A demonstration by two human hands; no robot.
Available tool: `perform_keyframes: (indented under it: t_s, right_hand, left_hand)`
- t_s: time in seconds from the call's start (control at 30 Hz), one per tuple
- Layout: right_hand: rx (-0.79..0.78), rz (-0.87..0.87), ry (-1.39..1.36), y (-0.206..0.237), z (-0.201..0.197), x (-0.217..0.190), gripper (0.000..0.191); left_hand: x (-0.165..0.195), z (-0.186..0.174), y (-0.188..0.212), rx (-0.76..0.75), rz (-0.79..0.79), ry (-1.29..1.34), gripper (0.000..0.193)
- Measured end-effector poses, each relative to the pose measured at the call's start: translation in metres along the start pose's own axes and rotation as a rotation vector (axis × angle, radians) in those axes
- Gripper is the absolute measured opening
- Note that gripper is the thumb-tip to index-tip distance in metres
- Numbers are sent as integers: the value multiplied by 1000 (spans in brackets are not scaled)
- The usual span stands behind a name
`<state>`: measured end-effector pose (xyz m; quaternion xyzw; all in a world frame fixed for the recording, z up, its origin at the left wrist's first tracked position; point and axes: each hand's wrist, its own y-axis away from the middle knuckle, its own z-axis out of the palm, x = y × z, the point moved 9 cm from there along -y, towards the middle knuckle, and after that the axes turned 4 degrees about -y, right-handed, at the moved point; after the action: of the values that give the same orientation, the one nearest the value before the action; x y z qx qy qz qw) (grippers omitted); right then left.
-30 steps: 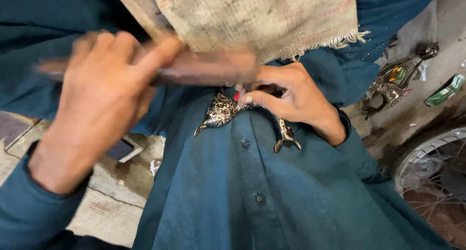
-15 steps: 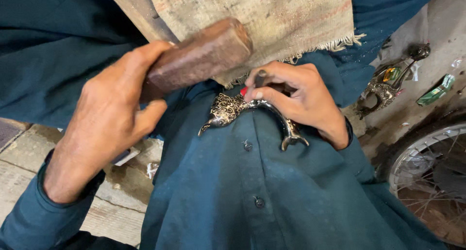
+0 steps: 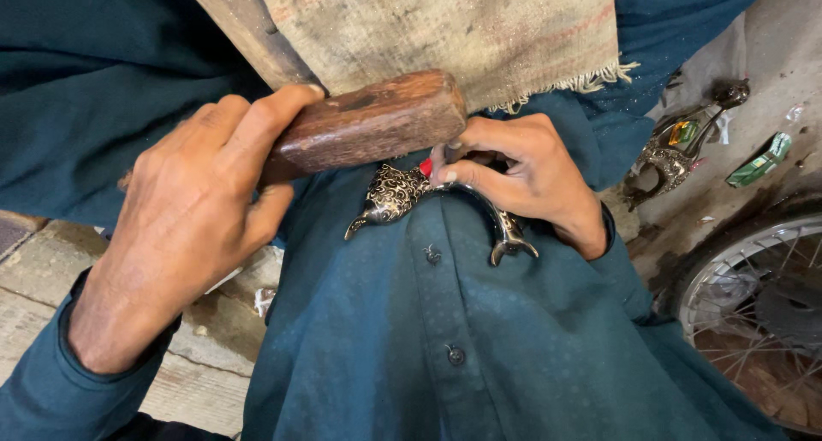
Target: The person sits cross-legged and uses a hammer and chisel to shape and emboss a decorative metal object. They repeatedly reposition the object and strike it with the hammer while holding the chisel against specific areas.
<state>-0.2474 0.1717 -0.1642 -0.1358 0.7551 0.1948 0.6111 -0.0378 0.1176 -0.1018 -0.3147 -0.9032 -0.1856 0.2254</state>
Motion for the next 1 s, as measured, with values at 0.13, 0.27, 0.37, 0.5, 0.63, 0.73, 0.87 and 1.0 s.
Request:
perform_keyframes:
  t_s: [0.13,0.27,0.37,0.5,0.63,0.73,0.87,1.0]
  right_hand:
    - [-2,-13,4,-1,1,-1,16]
    - [22,-40,36,-1,-1,-4,23]
    - [21,-13,4,0,-1,-4,22]
    - [32,36,-50,-1,0,-1,15]
    - [43,70,-86,0,1,0,14]
    - [45,61,-73,-1,1,-2,11]
    - [52,64,-131,-2,0,-3,14]
    - [46,55,-35,-3,1,-3,8]
  left_hand:
    - [5,-6,0,39,43,-33,81]
    - [13,-6,1,82,165,-438,69]
    - [2,-8,0,80,78,-76,72]
    - [9,-9,0,101,142,-360,68]
    - [4,-13,-3,90,71,-188,72]
    - [9,-16,-7,104,142,-356,69]
    - [18,-18,-8,134,202,-477,65]
    - [20,-20,-11,154,207,-542,63]
